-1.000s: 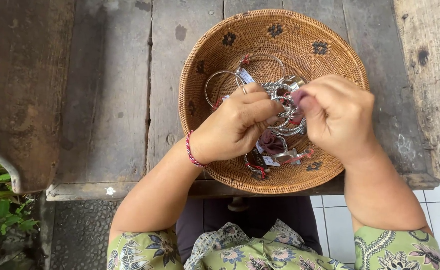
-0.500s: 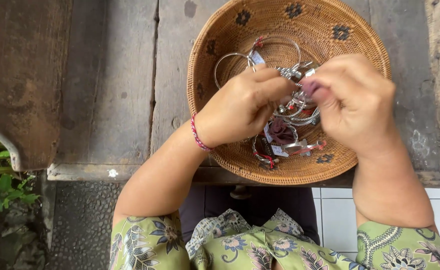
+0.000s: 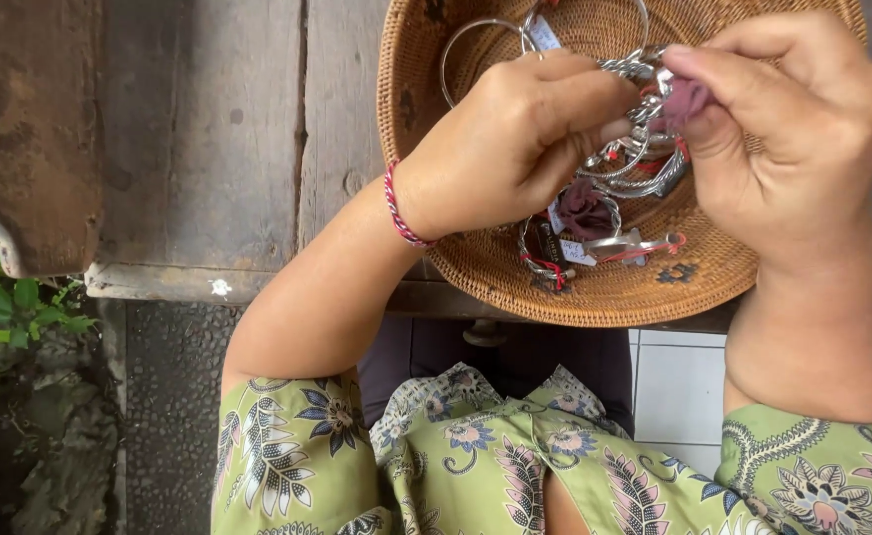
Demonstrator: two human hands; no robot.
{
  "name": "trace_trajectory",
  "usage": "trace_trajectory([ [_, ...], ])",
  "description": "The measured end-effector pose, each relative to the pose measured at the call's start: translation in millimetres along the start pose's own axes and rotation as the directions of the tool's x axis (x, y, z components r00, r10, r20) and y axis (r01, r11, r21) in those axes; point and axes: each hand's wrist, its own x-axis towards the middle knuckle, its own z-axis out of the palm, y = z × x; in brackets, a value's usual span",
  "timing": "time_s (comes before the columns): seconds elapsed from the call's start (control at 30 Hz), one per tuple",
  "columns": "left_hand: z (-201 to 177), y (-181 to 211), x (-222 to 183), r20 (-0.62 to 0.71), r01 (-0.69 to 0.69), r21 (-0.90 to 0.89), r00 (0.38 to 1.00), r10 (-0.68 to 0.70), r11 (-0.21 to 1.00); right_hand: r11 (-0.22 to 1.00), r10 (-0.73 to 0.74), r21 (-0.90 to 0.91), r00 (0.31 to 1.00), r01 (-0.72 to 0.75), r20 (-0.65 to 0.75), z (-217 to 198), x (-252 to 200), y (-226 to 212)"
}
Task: Polishing and sorting silver bracelets from a woven basket using a small cloth.
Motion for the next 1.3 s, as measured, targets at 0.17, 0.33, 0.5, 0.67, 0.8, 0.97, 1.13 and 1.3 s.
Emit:
trace_trajectory([
  [0.17, 4.7, -2.1, -3.0, 0.041, -0.014, -0.023, 0.999, 0.015, 1.0, 0.999, -0.045, 0.021, 0.997, 0.043, 0.062, -0.6, 2.5, -6.3],
  [0.33, -0.2, 3.2, 0.4, 0.003, 0.044, -0.013, 0.999, -0.044, 0.999, 0.999, 0.038, 0.02, 0.997, -0.04, 0.072, -4.6, -1.1, -8.5],
  [0.5, -4.8, 5.9, 2.5, 0.023, -0.008, -0.05, 1.0, 0.009, 0.999, 0.944, 0.185, 0.255, 0.975, -0.211, 0.125, -2.4, -4.8, -14.5],
  [0.67, -7.7, 7.4, 3.6, 0.033, -0.01, -0.045, 0.999, 0.011, 0.999, 0.965, 0.18, 0.175, 0.98, -0.193, 0.09, -1.6, -18.5, -9.0],
  [0.8, -5.5, 4.4, -3.7, 0.06, 0.048, -0.032, 0.997, -0.046, 0.998, 0.94, 0.147, 0.291, 0.982, -0.177, 0.121, 0.7, -10.4, -13.6],
  [0.97, -5.5, 7.6, 1.0, 0.066, -0.001, -0.044, 0.998, 0.004, 0.999, 0.939, 0.181, 0.275, 0.977, -0.207, 0.115, -0.1, -11.8, -15.3],
  [1.13, -5.0, 10.6, 3.9, 0.059, -0.014, -0.04, 0.998, 0.016, 0.999, 0.952, 0.058, 0.297, 0.996, -0.075, 0.066, -1.2, 1.9, -16.1],
  [1.3, -6.1, 10.4, 2.5, 0.078, 0.001, -0.09, 0.997, 0.006, 0.996, 0.974, 0.195, 0.106, 0.98, -0.199, 0.048, -7.0, -9.5, -3.5],
])
